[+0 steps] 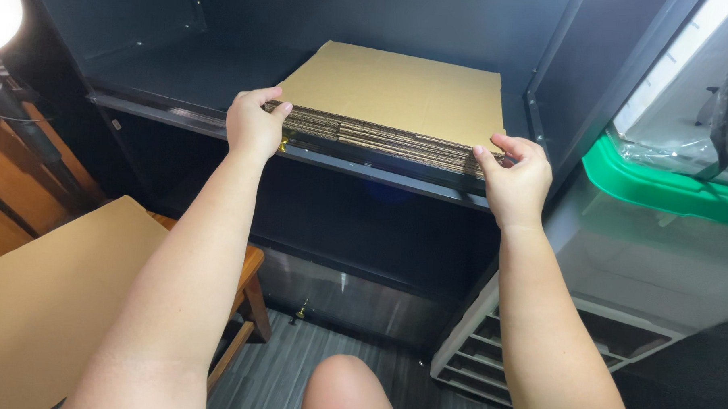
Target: The person repeatedly picks up flat cardboard sheets from a stack on a small wooden stool and places them onto a shelf inside a black cabinet. The action is repeated multiple times throughout the clip.
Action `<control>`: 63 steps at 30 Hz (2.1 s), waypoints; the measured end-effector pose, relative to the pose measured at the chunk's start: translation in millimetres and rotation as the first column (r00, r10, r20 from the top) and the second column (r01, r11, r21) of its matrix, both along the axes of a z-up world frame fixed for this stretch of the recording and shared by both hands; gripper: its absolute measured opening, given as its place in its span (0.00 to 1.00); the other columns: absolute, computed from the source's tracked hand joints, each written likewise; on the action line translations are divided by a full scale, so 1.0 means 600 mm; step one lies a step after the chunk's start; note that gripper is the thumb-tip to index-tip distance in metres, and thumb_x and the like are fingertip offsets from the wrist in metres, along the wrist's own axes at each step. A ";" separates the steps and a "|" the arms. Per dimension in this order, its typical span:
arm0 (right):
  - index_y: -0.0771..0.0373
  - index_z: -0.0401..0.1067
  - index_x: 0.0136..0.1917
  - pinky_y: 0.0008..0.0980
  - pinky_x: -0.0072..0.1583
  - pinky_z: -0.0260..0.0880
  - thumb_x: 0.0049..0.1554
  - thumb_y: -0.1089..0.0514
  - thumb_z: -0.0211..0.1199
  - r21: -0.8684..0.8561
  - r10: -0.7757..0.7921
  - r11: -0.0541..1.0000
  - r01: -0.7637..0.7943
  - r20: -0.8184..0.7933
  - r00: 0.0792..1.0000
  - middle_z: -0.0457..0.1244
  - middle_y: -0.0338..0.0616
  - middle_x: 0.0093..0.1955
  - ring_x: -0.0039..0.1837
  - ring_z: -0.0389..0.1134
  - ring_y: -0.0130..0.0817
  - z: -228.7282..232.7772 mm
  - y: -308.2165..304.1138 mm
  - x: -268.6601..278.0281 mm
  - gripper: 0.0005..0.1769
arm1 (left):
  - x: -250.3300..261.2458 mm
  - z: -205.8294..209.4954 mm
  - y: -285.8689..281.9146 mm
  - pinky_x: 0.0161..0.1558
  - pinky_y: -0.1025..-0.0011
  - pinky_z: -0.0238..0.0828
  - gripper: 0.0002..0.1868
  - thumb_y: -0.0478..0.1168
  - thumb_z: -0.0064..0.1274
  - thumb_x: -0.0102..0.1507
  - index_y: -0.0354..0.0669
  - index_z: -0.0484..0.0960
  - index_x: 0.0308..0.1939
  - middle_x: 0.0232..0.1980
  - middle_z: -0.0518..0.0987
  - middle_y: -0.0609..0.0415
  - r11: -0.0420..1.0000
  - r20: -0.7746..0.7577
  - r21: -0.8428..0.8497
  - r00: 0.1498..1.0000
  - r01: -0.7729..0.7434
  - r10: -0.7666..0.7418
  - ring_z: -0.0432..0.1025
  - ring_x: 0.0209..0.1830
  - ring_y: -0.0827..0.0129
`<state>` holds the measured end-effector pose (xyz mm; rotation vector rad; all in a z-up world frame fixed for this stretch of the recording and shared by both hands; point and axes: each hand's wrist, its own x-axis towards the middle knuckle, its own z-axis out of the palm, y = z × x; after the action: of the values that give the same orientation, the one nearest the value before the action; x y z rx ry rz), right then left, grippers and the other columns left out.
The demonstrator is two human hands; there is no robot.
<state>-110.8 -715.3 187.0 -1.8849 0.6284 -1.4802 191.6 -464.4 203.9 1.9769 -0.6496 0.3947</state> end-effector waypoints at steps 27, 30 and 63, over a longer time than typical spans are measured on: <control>0.57 0.80 0.57 0.33 0.58 0.69 0.61 0.61 0.72 -0.411 0.172 0.907 -0.090 0.168 0.971 0.62 0.47 0.59 0.62 0.64 0.43 -0.011 0.168 0.029 0.10 | -0.073 -0.087 0.227 0.63 0.52 0.69 0.17 0.46 0.59 0.68 0.47 0.84 0.59 0.57 0.79 0.43 0.999 0.023 -0.045 1.000 0.002 -0.001 0.74 0.62 0.47; 0.57 0.83 0.51 0.28 0.50 0.75 0.58 0.64 0.71 -0.296 0.317 0.917 -0.266 0.138 0.938 0.68 0.46 0.51 0.56 0.70 0.39 -0.055 0.218 0.081 0.07 | -0.135 -0.152 0.338 0.62 0.55 0.71 0.16 0.45 0.60 0.67 0.50 0.85 0.58 0.58 0.80 0.42 0.994 -0.097 -0.080 0.993 -0.068 0.060 0.73 0.64 0.50; 0.50 0.72 0.72 0.43 0.71 0.68 0.56 0.37 0.71 0.254 0.555 0.812 -0.525 -0.612 0.563 0.62 0.46 0.70 0.73 0.65 0.48 -0.314 0.587 0.331 0.35 | -0.282 -0.359 0.733 0.75 0.56 0.56 0.49 0.51 0.67 0.58 0.47 0.62 0.81 0.79 0.65 0.41 0.643 -0.572 0.077 0.494 -0.762 0.654 0.58 0.80 0.50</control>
<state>88.0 -363.2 -1.5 -2.2905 0.3029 -0.3558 22.3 -24.4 -11.6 1.9544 0.6311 0.3176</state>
